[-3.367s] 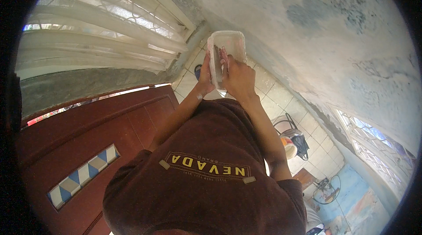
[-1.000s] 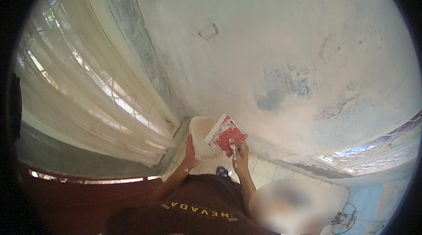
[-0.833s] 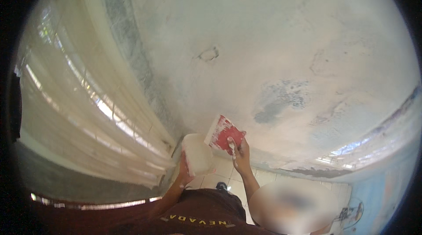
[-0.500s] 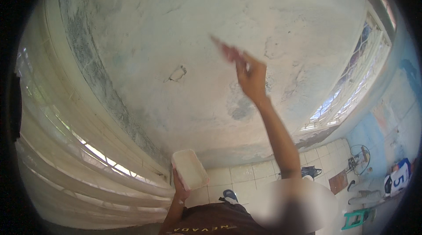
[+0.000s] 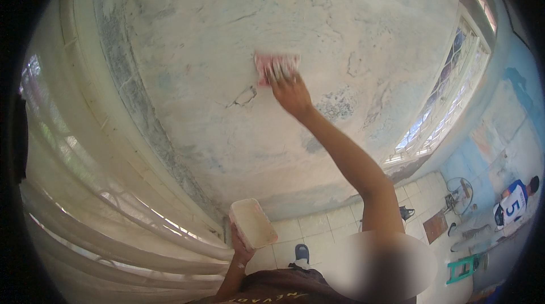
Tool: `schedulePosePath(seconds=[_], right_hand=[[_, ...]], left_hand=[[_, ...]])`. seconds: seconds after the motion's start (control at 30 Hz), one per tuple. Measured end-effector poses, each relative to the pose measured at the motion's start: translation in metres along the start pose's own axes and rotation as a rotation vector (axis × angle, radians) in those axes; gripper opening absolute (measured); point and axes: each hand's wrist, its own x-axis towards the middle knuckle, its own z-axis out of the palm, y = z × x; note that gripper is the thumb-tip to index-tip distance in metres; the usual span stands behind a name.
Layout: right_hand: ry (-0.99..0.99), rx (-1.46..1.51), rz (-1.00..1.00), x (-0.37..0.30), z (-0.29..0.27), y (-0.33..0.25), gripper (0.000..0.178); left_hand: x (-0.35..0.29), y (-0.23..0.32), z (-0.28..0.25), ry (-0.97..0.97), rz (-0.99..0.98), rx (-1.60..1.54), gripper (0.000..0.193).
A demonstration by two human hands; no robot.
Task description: The person applies plaster to the corner of a wall and ceiling using a putty knife, scooping red material from a plastic container and spreading it over the surfaces.
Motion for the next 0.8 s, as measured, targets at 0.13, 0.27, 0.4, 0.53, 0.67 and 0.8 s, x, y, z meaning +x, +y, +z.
schedulePosePath(seconds=[0.13, 0.27, 0.4, 0.53, 0.67, 0.8], right_hand=[[-0.157, 0.317, 0.08, -0.055, -0.039, -0.036, 0.049], [0.097, 0.348, 0.28, 0.014, -0.06, 0.031, 0.043], [0.433, 0.166, 0.328, 0.155, -0.091, 0.123, 0.025], [0.226, 0.039, 0.27, 0.173, -0.047, 0.12, 0.029], [0.163, -0.087, 0.02, 0.066, 0.002, 0.033, 0.054], [-0.191, 0.114, -0.108, -0.063, -0.015, -0.038, 0.056]], left_hand=[[-0.005, 0.006, -0.014, -0.009, -0.027, 0.021, 0.072], [-0.009, 0.013, -0.02, 0.025, -0.038, 0.062, 0.071], [-0.005, 0.015, -0.03, 0.032, -0.041, 0.037, 0.071], [-0.006, 0.014, -0.017, 0.0, 0.011, 0.072, 0.068], [-0.013, 0.014, -0.003, 0.009, 0.159, 0.197, 0.068], [-0.008, 0.006, -0.022, -0.01, -0.002, -0.035, 0.07]])
